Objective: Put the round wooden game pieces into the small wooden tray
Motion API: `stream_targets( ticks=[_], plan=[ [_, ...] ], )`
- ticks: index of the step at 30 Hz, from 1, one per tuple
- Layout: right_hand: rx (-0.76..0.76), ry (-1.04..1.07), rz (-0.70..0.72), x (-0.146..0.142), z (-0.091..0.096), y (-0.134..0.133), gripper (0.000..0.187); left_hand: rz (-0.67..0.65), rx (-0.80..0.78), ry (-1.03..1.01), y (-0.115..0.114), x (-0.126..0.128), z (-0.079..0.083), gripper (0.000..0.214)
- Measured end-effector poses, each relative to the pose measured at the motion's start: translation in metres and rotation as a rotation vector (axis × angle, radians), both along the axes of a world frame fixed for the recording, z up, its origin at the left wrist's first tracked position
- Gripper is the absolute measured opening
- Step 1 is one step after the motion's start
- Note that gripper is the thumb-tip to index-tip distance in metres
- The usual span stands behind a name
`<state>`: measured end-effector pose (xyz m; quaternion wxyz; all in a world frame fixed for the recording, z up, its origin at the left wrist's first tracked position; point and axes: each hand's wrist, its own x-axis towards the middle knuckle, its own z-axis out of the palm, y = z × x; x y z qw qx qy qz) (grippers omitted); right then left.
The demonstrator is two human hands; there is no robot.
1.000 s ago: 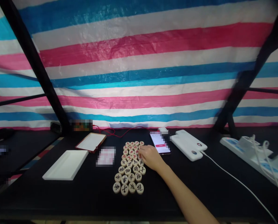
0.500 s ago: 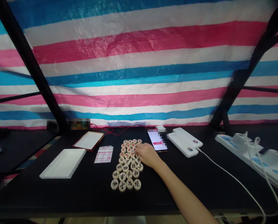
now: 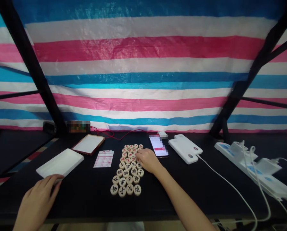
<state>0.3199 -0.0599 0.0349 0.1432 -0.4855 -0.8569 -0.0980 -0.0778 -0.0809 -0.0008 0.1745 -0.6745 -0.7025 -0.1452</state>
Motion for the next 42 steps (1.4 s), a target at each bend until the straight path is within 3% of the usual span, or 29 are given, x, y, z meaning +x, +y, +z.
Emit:
stream_targets(
  ticks=[2, 5, 10, 16, 21, 24, 27, 31, 35, 40, 42],
  plan=[
    [-0.004, -0.010, 0.006, -0.002, 0.001, 0.000, 0.014, -0.050, -0.099, -0.044, 0.003, -0.020, -0.006, 0.033],
    [-0.022, -0.026, 0.004, -0.003, 0.002, -0.001, 0.015, -0.016, -0.108, -0.021, 0.003, -0.034, -0.002, 0.036],
    [-0.024, -0.025, -0.009, -0.002, 0.000, 0.001, 0.015, -0.059, 0.015, 0.060, 0.010, -0.026, 0.008, 0.039],
    [-0.031, -0.022, -0.002, -0.001, -0.002, 0.002, 0.017, -0.150, -0.013, 0.042, 0.057, -0.028, 0.001, 0.034],
    [-0.022, -0.040, -0.014, 0.000, 0.000, 0.001, 0.017, -0.136, 0.109, 0.087, 0.081, -0.004, 0.006, 0.038],
    [-0.007, -0.024, -0.023, 0.000, 0.002, 0.000, 0.017, -0.287, 0.179, 0.080, 0.091, 0.014, 0.006, 0.042],
    [0.000, -0.012, -0.030, 0.000, 0.004, -0.001, 0.018, -0.460, 0.130, 0.071, 0.100, 0.024, 0.000, 0.038],
    [-0.007, -0.010, -0.029, 0.000, 0.003, 0.000, 0.017, -0.470, 0.077, 0.005, 0.102, 0.029, -0.009, 0.030],
    [-0.006, -0.013, -0.013, -0.001, 0.003, -0.001, 0.016, -0.468, 0.074, -0.055, 0.092, 0.034, -0.008, 0.028],
    [-0.042, 0.140, 0.040, -0.013, 0.004, -0.007, 0.022, -0.662, 0.024, -0.167, 0.086, 0.044, -0.004, 0.029],
    [-0.081, 0.201, 0.074, -0.026, 0.007, -0.006, 0.025, -0.651, 0.062, -0.186, 0.088, 0.044, -0.004, 0.029]
  ],
)
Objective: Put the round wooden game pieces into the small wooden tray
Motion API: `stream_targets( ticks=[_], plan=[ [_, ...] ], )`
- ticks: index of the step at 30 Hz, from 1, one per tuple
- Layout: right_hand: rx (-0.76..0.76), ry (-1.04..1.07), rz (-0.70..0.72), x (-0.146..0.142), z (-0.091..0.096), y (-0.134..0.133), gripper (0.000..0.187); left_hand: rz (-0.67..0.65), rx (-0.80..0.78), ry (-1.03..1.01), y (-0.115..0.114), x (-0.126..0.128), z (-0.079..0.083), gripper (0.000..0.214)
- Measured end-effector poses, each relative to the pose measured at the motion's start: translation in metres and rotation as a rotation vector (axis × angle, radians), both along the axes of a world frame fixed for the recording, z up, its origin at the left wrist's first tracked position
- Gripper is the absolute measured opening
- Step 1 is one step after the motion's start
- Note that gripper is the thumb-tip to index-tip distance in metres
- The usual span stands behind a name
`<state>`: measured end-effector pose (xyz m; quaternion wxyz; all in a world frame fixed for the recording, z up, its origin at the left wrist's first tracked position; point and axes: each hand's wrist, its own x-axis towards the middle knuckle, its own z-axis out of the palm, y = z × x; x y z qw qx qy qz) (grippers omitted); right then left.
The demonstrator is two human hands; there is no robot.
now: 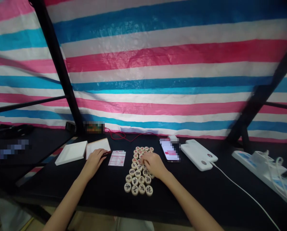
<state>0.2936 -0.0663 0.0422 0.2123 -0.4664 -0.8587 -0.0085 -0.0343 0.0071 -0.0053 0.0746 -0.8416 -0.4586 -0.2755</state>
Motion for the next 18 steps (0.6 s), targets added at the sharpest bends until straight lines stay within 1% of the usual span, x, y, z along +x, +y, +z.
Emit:
stream_targets(
  ticks=[2, 3, 4, 6, 7, 10, 12, 14, 16, 18],
  plan=[
    [-0.007, -0.024, 0.041, -0.020, 0.006, 0.003, 0.021, 0.086, 0.041, -0.015, 0.002, -0.003, -0.001, 0.029],
    [-0.002, -0.077, 0.064, -0.032, 0.009, 0.006, 0.017, 0.123, 0.046, -0.017, 0.003, -0.005, -0.002, 0.027],
    [0.003, -0.150, 0.083, -0.045, 0.013, 0.009, 0.018, 0.142, 0.035, -0.018, 0.004, -0.008, -0.002, 0.025],
    [-0.007, -0.319, 0.091, -0.072, 0.019, 0.018, 0.032, 0.128, -0.017, -0.026, 0.005, -0.011, -0.002, 0.022],
    [-0.020, -0.394, 0.077, -0.085, 0.021, 0.023, 0.036, 0.104, -0.046, -0.034, 0.004, -0.012, -0.001, 0.022],
    [-0.073, -0.506, 0.001, -0.116, 0.025, 0.039, 0.034, 0.026, -0.101, -0.067, 0.002, -0.011, 0.003, 0.026],
    [-0.105, -0.519, -0.022, -0.128, 0.025, 0.048, 0.029, -0.004, -0.115, -0.085, -0.001, -0.008, 0.006, 0.029],
    [-0.122, -0.529, -0.006, -0.134, 0.023, 0.052, 0.021, -0.034, -0.140, -0.093, -0.004, -0.005, 0.009, 0.031],
    [-0.125, -0.538, 0.032, -0.135, 0.021, 0.052, 0.016, -0.068, -0.174, -0.094, -0.006, -0.003, 0.012, 0.032],
    [-0.126, -0.541, 0.064, -0.134, 0.020, 0.049, 0.016, -0.084, -0.202, -0.096, -0.008, -0.001, 0.014, 0.032]
  ],
)
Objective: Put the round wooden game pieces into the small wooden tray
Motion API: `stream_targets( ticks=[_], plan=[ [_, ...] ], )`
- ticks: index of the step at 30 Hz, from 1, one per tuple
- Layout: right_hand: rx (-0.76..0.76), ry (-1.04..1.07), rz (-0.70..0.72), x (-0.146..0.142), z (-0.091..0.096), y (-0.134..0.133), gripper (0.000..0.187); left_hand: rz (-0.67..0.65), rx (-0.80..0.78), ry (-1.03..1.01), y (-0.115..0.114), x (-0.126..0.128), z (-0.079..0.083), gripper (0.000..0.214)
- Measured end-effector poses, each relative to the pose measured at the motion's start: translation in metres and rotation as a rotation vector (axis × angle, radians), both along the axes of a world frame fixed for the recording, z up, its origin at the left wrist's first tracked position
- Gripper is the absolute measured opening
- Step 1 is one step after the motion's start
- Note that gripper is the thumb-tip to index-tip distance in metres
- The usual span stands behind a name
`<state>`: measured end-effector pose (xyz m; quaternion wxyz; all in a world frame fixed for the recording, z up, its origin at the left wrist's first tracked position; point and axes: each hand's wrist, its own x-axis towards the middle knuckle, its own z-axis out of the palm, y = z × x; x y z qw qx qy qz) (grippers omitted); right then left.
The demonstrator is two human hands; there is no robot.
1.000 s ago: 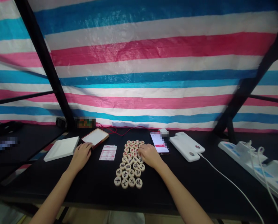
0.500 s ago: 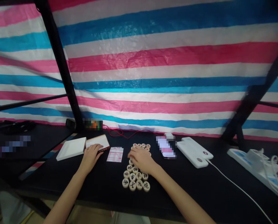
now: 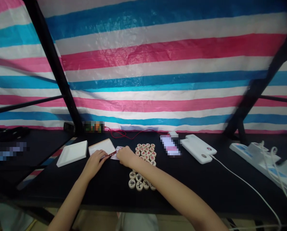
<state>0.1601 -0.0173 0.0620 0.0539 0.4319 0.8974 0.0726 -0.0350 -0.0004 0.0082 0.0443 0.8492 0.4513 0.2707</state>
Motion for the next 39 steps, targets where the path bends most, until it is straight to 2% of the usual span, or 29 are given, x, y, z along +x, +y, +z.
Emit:
stream_targets(
  ticks=[4, 9, 13, 16, 18, 21, 23, 25, 27, 29, 34, 39],
  plan=[
    [-0.039, -0.009, -0.015, 0.011, 0.010, -0.005, 0.020, 0.003, 0.000, -0.012, -0.003, 0.003, 0.001, 0.033],
    [-0.064, 0.031, -0.105, 0.043, 0.048, 0.006, 0.018, -0.013, 0.028, -0.033, -0.010, 0.007, 0.007, 0.033],
    [0.003, 0.104, -0.148, 0.063, 0.083, 0.018, 0.017, -0.061, 0.008, -0.087, -0.017, 0.009, 0.013, 0.033],
    [0.107, 0.171, -0.170, 0.056, 0.095, 0.021, 0.023, -0.005, 0.021, -0.205, -0.017, 0.006, 0.013, 0.035],
    [0.204, 0.214, -0.130, 0.040, 0.089, 0.019, 0.025, 0.129, 0.061, -0.313, -0.015, 0.001, 0.011, 0.037],
    [0.332, 0.235, 0.048, 0.008, 0.062, 0.013, 0.022, 0.397, 0.105, -0.420, -0.006, -0.009, 0.004, 0.035],
    [0.341, 0.190, 0.143, -0.010, 0.038, 0.011, 0.021, 0.532, 0.082, -0.455, 0.002, -0.016, -0.002, 0.033],
    [0.302, 0.135, 0.204, -0.022, 0.017, 0.009, 0.018, 0.598, 0.012, -0.494, 0.009, -0.021, -0.010, 0.030],
    [0.249, 0.112, 0.227, -0.027, 0.003, 0.008, 0.016, 0.608, -0.074, -0.505, 0.015, -0.024, -0.016, 0.026],
    [0.202, 0.117, 0.213, -0.027, -0.003, 0.008, 0.018, 0.592, -0.111, -0.476, 0.018, -0.025, -0.020, 0.024],
    [0.151, 0.132, 0.188, -0.024, 0.001, 0.012, 0.017, 0.561, -0.129, -0.397, 0.020, -0.022, -0.023, 0.023],
    [0.137, 0.141, 0.249, -0.024, -0.002, 0.019, 0.017, 0.441, -0.186, -0.387, 0.019, -0.020, -0.024, 0.025]
  ],
)
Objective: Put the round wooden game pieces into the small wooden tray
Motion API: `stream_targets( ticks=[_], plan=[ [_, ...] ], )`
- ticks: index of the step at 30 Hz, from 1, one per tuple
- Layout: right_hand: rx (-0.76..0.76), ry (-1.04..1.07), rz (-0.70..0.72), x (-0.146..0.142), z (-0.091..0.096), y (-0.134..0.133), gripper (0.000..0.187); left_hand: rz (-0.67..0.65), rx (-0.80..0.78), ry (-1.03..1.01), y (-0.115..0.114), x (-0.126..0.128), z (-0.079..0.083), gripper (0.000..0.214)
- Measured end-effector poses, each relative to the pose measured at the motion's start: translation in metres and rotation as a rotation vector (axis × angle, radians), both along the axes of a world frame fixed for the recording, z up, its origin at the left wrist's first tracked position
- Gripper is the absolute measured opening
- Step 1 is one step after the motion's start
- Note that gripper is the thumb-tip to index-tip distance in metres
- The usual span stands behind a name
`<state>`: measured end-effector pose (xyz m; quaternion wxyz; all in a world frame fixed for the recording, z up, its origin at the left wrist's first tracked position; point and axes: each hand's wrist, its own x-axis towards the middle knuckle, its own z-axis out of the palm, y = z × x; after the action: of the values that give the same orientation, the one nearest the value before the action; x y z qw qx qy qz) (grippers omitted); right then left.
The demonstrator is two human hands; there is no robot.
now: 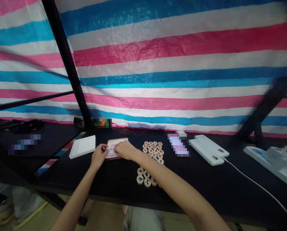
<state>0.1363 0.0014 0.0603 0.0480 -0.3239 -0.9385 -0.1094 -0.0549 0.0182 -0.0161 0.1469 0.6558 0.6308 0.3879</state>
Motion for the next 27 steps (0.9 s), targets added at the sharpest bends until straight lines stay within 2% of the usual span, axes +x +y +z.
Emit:
stream_targets(
  ticks=[5, 11, 16, 20, 24, 27],
  plan=[
    [-0.077, 0.025, 0.079, 0.005, -0.004, 0.000, 0.016, -0.023, 0.004, -0.025, -0.002, 0.003, 0.001, 0.023],
    [-0.255, 0.063, 0.053, 0.011, -0.003, 0.004, 0.014, -0.027, -0.003, -0.031, 0.000, 0.002, -0.002, 0.029],
    [-0.316, 0.068, 0.037, 0.012, -0.005, 0.009, 0.012, -0.037, -0.005, -0.022, 0.001, 0.001, -0.004, 0.031],
    [-0.332, 0.114, 0.044, 0.021, 0.001, 0.003, 0.011, -0.080, -0.004, -0.019, -0.002, 0.004, -0.001, 0.033],
    [-0.289, 0.385, 0.050, 0.050, 0.008, -0.011, 0.010, -0.116, -0.043, -0.006, -0.006, 0.007, 0.006, 0.037],
    [-0.273, 0.666, -0.009, 0.086, 0.004, -0.021, 0.011, -0.120, -0.066, -0.028, -0.007, 0.006, 0.008, 0.041]
  ],
)
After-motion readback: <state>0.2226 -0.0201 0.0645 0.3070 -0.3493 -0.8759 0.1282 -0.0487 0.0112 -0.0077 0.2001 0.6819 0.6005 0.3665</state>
